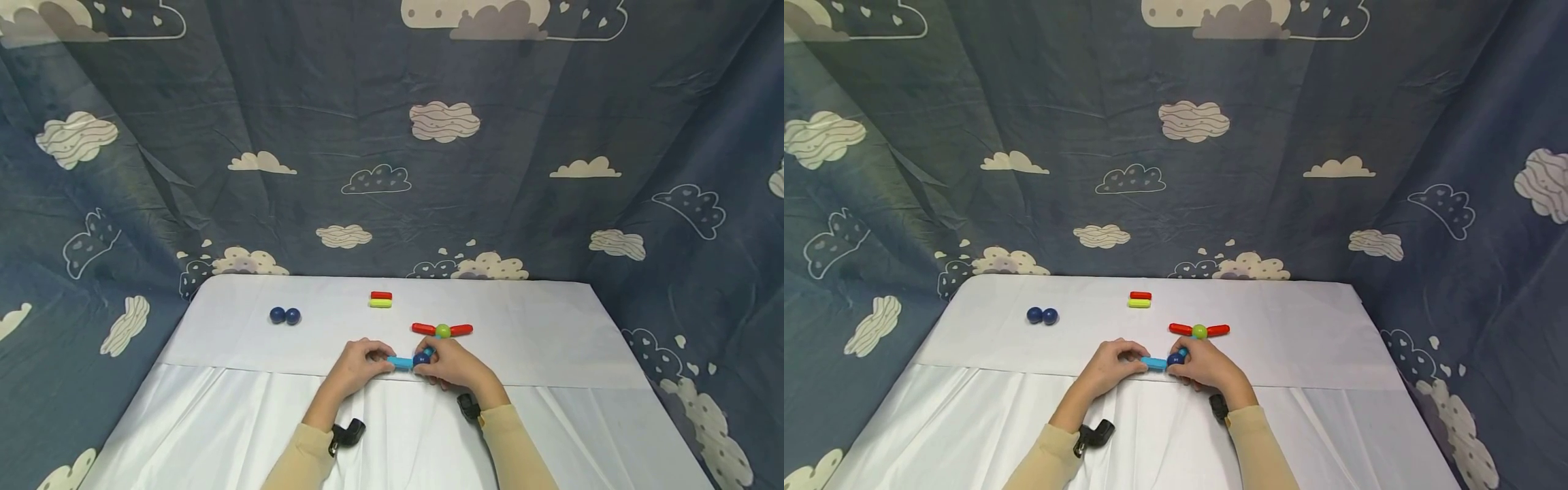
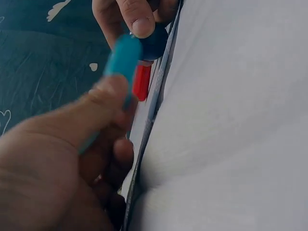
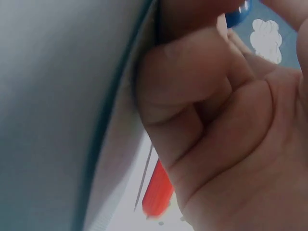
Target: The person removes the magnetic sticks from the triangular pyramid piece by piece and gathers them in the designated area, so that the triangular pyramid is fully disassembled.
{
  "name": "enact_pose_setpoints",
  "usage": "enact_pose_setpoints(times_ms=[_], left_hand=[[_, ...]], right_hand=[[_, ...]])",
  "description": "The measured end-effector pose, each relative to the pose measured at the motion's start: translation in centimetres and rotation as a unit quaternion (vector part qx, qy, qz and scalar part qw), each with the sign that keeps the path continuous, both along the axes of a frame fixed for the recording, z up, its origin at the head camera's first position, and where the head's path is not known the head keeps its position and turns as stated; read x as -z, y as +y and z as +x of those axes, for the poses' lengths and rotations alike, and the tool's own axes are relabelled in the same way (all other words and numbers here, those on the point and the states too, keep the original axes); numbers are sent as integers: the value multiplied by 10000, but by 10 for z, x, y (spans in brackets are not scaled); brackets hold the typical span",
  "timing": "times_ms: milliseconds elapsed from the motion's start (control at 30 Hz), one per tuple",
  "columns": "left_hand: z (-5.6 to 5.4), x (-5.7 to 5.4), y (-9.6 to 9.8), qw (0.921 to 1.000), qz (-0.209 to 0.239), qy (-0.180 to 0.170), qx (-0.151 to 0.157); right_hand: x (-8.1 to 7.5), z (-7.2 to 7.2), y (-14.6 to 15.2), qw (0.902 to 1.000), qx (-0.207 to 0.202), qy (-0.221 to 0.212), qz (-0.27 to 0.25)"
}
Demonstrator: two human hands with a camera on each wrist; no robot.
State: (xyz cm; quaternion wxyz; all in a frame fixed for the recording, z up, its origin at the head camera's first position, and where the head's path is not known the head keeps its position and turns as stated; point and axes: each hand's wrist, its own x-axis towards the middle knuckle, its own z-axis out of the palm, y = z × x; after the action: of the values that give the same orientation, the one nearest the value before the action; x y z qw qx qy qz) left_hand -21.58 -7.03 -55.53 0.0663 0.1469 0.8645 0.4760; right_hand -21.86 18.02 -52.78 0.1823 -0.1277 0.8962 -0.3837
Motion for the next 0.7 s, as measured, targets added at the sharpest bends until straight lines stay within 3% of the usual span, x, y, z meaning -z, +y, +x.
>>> enact_pose_setpoints(times_ms=[133, 300, 700], left_hand=[[0, 0, 0, 9991, 344, -230, -27], [0, -1, 0, 9978, 560, -250, -265], [-3, 0, -5, 9952, 703, -209, -649]], right_hand=[[0, 0, 0, 9999, 122, 42, 27], [-3, 1, 0, 9998, 179, -38, 60], [-6, 1, 14, 9985, 339, -337, 263]])
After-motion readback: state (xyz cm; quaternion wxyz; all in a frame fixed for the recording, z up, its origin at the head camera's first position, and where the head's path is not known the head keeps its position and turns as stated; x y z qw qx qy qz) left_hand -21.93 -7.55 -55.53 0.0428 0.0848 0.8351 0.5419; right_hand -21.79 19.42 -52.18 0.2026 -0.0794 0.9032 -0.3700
